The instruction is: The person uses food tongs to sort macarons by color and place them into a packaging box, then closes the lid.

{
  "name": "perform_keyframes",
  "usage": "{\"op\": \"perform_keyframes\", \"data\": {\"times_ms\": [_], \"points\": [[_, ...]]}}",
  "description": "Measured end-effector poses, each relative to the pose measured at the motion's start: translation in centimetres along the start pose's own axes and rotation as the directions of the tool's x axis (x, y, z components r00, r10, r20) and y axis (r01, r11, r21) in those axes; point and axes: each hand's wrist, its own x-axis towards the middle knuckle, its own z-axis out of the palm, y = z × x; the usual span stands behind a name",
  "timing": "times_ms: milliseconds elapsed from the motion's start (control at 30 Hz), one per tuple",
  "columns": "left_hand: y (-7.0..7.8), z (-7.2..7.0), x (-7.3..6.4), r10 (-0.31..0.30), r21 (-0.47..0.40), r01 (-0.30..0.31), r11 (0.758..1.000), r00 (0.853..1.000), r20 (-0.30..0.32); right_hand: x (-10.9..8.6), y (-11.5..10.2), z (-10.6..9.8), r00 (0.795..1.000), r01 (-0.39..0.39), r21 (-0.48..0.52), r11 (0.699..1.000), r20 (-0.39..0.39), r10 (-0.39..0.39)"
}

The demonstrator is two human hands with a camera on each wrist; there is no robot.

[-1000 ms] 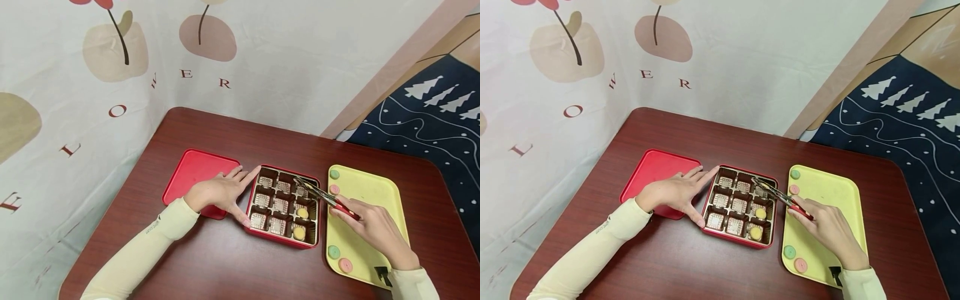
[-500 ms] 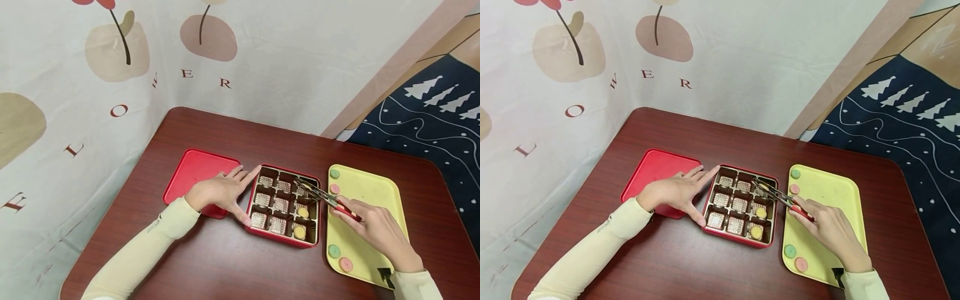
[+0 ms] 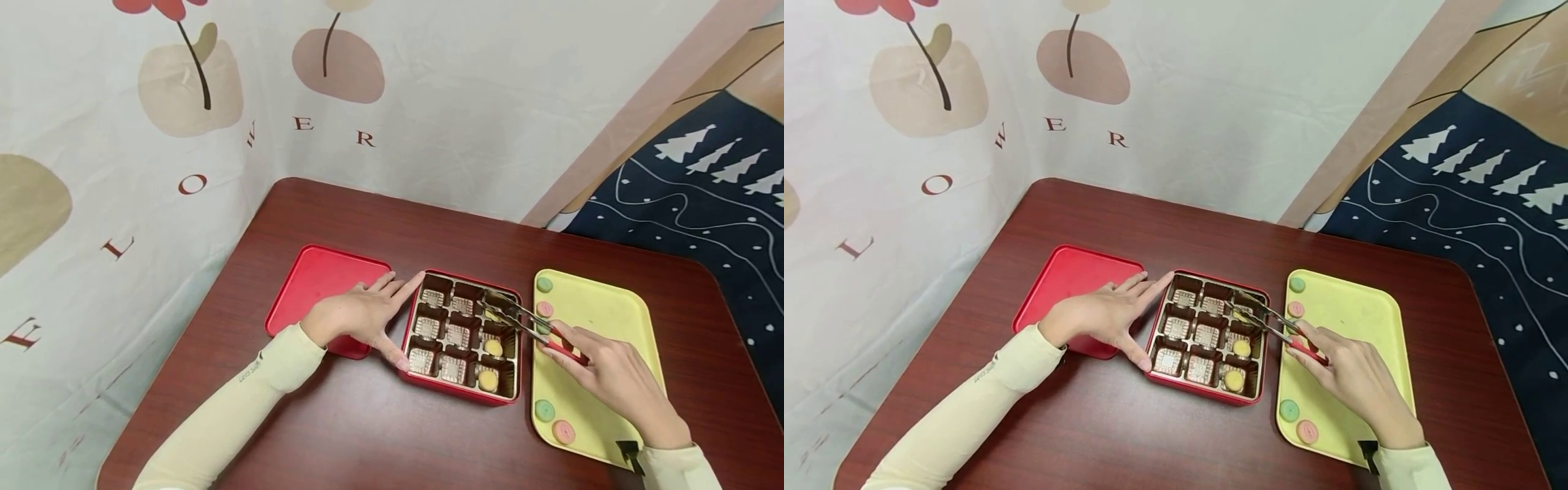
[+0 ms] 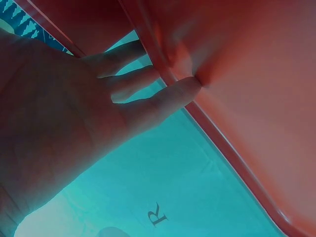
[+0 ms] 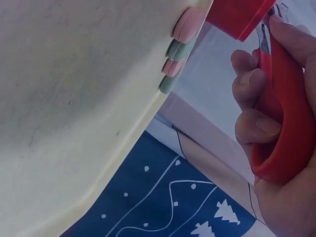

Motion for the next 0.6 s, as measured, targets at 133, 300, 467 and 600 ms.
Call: {"op": "perform_keyframes", "data": {"times_ms": [133, 300, 467, 600], "points": [[0.0, 0.0, 0.1, -0.01, 0.013, 0.01, 1.0, 1.0, 0.005, -0.1, 0.1, -0.1, 1.0, -0.003, -0.035, 0.999, -0.013, 0.002], [0.0, 0.1, 0.1, -0.009, 0.019, 0.009, 1.0, 1.0, 0.001, -0.4, 0.3, -0.4, 1.0, -0.02, -0.053, 0.998, -0.012, 0.02], [0.0, 0.0, 0.1, -0.012, 0.006, 0.012, 1.0, 1.0, -0.002, -0.8, 0.3, -0.8, 0.999, -0.048, -0.061, 0.997, 0.007, 0.048], [0.0, 0.1, 0.1, -0.01, -0.001, 0.01, 1.0, 1.0, -0.002, -1.2, 0.4, -1.3, 0.998, -0.067, -0.076, 0.995, 0.005, 0.068]]}}
